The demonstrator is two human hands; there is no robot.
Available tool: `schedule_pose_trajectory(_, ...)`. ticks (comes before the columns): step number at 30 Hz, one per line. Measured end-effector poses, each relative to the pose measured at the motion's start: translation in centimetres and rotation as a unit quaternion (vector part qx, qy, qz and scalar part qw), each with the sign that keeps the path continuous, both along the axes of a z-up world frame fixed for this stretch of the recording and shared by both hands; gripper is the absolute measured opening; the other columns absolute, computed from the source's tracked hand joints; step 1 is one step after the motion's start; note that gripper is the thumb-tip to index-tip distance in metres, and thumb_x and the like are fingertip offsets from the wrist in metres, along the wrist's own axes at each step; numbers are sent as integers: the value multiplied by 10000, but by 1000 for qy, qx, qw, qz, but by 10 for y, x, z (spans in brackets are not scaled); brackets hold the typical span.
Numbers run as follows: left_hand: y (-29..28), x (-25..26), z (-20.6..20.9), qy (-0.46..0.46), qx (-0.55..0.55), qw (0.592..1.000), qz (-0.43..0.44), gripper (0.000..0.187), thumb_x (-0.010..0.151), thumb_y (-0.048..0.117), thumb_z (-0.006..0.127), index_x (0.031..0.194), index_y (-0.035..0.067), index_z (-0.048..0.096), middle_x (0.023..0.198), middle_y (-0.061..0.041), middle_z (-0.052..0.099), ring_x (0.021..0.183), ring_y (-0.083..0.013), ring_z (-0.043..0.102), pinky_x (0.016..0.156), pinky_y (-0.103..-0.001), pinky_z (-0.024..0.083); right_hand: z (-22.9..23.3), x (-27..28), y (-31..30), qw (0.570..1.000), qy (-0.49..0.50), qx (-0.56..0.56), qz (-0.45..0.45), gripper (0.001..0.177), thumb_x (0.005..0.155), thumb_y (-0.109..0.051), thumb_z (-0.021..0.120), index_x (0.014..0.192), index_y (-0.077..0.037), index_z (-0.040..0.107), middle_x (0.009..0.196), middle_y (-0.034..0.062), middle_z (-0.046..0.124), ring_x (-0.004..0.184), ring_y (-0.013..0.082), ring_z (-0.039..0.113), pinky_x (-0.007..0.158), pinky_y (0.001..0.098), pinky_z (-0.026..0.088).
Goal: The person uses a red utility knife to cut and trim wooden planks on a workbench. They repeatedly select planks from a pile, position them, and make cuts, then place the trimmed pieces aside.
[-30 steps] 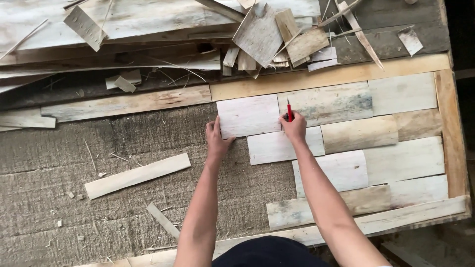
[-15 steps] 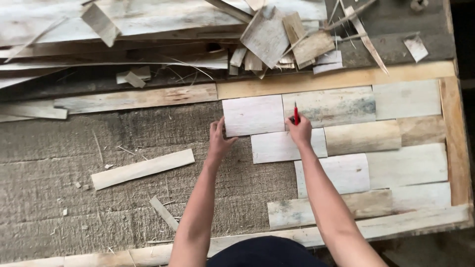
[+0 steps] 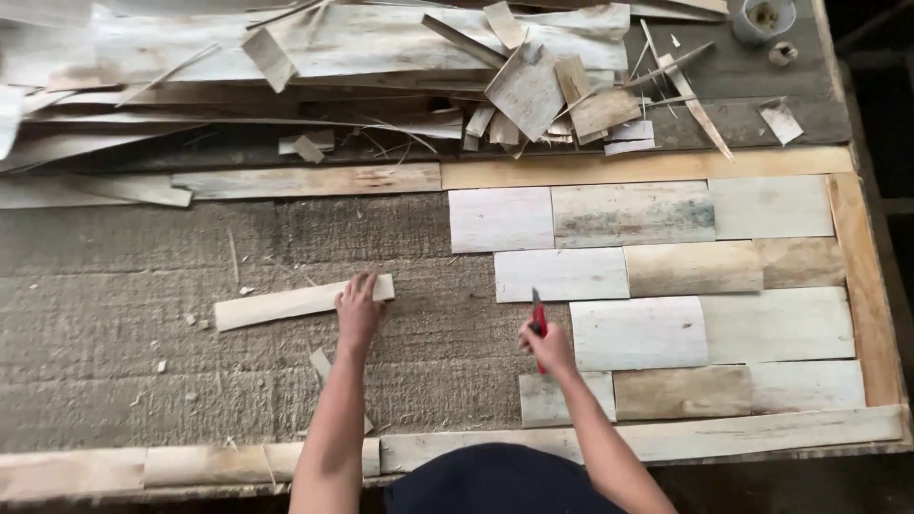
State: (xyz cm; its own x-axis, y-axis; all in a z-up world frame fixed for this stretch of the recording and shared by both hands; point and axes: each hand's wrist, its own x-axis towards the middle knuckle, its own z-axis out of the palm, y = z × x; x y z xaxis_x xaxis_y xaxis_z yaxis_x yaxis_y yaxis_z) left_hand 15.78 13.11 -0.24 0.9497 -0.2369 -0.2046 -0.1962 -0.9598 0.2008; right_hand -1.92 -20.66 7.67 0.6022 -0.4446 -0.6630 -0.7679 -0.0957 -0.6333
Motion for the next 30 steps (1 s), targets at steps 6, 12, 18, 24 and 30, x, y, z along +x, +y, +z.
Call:
schedule_pose_trajectory(6, 10, 1, -26, -36, 62, 993, -90, 711, 792, 359, 836, 1433, 297, 535, 1252, 42, 529, 1257, -154, 507, 1068, -505, 424, -5, -44, 27, 988, 64, -42, 134, 298, 836, -481, 747, 912, -199, 802, 754, -2, 786, 836, 171, 773, 818, 333, 576)
schedule_pose_trajectory(12, 17, -23, -32, 47, 70, 996, -26, 486, 915, 292, 716, 1384, 274, 588, 1486, -32, 447, 1409, -229, 461, 1111, -532, 429, -5, -59, 35, 986, 39, -50, 152, 310, 873, -388, 761, 1010, -112, 794, 836, 80, 780, 854, 226, 757, 809, 370, 559)
schedule_pose_trajectory(18, 21, -128, -31, -25, 66, 997, -39, 337, 925, 256, 681, 1262, 270, 682, 1430, -27, 532, 1331, -213, 567, 1092, -472, 473, 3, -67, 64, 978, 36, -48, 200, 264, 883, -374, 722, 1051, -182, 790, 766, 50, 780, 816, 204, 782, 799, 331, 573)
schedule_pose_trajectory(24, 80, -229, 10, -2, -41, 997, 60, 393, 901, 154, 627, 1286, 228, 655, 1519, -58, 454, 1429, -258, 470, 1120, -504, 442, -18, -64, 114, 917, 13, -164, 364, 292, 850, -355, 696, 847, -77, 782, 999, 178, 767, 1069, 363, 734, 915, 451, 554)
schedule_pose_trajectory(30, 163, -263, 0, 36, -13, 982, 184, 401, 936, 193, 600, 1335, 230, 622, 1585, -33, 374, 1543, -243, 313, 1167, -486, 410, -64, -63, 153, 893, 21, -157, 421, 487, 941, -276, 646, 1378, -66, 600, 1624, 368, 271, 1413, 476, 468, 1215, 531, 357)
